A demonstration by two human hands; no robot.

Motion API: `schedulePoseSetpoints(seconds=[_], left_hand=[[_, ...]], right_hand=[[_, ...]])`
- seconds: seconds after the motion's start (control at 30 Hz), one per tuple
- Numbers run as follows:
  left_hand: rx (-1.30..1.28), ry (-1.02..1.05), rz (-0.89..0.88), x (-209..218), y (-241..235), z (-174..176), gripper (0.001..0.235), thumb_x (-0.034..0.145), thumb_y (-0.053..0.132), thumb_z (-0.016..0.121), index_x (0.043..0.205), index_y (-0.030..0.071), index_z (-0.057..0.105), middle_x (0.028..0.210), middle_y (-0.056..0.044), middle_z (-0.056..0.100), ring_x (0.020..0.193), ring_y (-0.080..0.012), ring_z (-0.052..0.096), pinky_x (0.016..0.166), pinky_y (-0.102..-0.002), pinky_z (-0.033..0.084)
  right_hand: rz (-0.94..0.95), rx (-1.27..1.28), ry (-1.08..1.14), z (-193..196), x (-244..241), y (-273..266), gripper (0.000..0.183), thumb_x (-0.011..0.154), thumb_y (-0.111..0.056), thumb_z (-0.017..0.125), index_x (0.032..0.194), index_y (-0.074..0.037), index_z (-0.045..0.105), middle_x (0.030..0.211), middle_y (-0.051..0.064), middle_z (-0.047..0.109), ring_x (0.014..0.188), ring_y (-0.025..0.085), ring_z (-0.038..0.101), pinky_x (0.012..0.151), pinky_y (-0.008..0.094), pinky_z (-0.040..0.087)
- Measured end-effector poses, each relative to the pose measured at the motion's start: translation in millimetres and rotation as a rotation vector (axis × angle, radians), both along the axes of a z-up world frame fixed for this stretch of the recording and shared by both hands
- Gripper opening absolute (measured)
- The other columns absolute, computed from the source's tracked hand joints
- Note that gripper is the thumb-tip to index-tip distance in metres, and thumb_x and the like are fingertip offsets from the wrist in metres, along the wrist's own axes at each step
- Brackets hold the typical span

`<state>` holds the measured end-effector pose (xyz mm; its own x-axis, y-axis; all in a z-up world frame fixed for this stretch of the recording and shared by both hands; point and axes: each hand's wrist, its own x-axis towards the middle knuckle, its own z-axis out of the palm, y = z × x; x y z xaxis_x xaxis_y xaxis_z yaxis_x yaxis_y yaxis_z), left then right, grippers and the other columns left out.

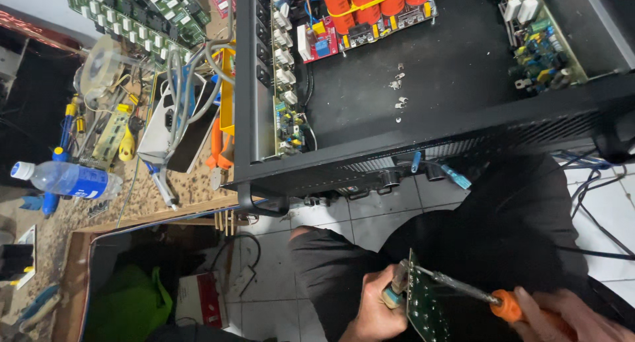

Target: The person sits on the floor and uses a soldering iron and pliers to work on a green circuit board. They repeatedly heat solder joints and use pliers to remove or adjust components on the board.

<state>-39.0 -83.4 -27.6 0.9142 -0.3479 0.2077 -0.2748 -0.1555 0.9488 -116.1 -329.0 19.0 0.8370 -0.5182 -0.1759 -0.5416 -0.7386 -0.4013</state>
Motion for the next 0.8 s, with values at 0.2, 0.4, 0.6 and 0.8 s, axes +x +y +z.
schedulePoseSetpoints(seconds=[0.2, 0.4, 0.6, 0.8], left_hand=[[-0.045, 0.026, -0.03, -0.7, 0.8, -3.0, 0.017, 0.076, -0.009, 0.062, 0.082, 0.006, 0.056, 0.072, 0.001, 0.053, 0.061, -0.0122, 0.045, 0.055, -0.032, 0.039], [0.021, 0.06, -0.026, 0.5, -3.5, 6.7, 0.015, 0.074, -0.005, 0.058, 0.08, 0.008, 0.054, 0.07, 0.002, 0.049, 0.063, -0.0097, 0.043, 0.055, -0.033, 0.038], [0.171, 0.341, 0.036, 9.0, -29.3, 63.8, 0.021, 0.066, -0.001, 0.052, 0.076, 0.013, 0.065, 0.063, 0.004, 0.065, 0.061, -0.0087, 0.06, 0.059, -0.029, 0.046], [0.296, 0.359, 0.037, 13.2, -43.3, 66.6, 0.014, 0.07, 0.004, 0.06, 0.078, 0.013, 0.068, 0.059, 0.007, 0.059, 0.06, -0.0047, 0.053, 0.057, -0.029, 0.045]], right_hand=[[0.076, 0.015, -0.091, -38.9, -10.5, -14.0, 0.023, 0.091, -0.042, 0.07, 0.081, -0.028, 0.085, 0.081, -0.01, 0.078, 0.077, 0.003, 0.071, 0.079, 0.019, 0.047], [0.347, 0.113, -0.438, -53.1, -14.2, -33.6, 0.039, 0.072, -0.015, 0.082, 0.111, -0.018, 0.078, 0.091, -0.003, 0.078, 0.079, 0.011, 0.074, 0.078, 0.023, 0.054], [0.06, 0.321, -0.389, -20.4, -9.0, -23.8, 0.012, 0.078, -0.016, 0.08, 0.089, -0.013, 0.082, 0.076, -0.002, 0.077, 0.063, 0.008, 0.065, 0.067, 0.022, 0.049], [-0.205, 0.444, -0.373, -8.6, -11.1, -14.6, 0.024, 0.087, -0.01, 0.077, 0.066, 0.001, 0.08, 0.061, 0.009, 0.064, 0.058, 0.016, 0.056, 0.064, 0.03, 0.041]])
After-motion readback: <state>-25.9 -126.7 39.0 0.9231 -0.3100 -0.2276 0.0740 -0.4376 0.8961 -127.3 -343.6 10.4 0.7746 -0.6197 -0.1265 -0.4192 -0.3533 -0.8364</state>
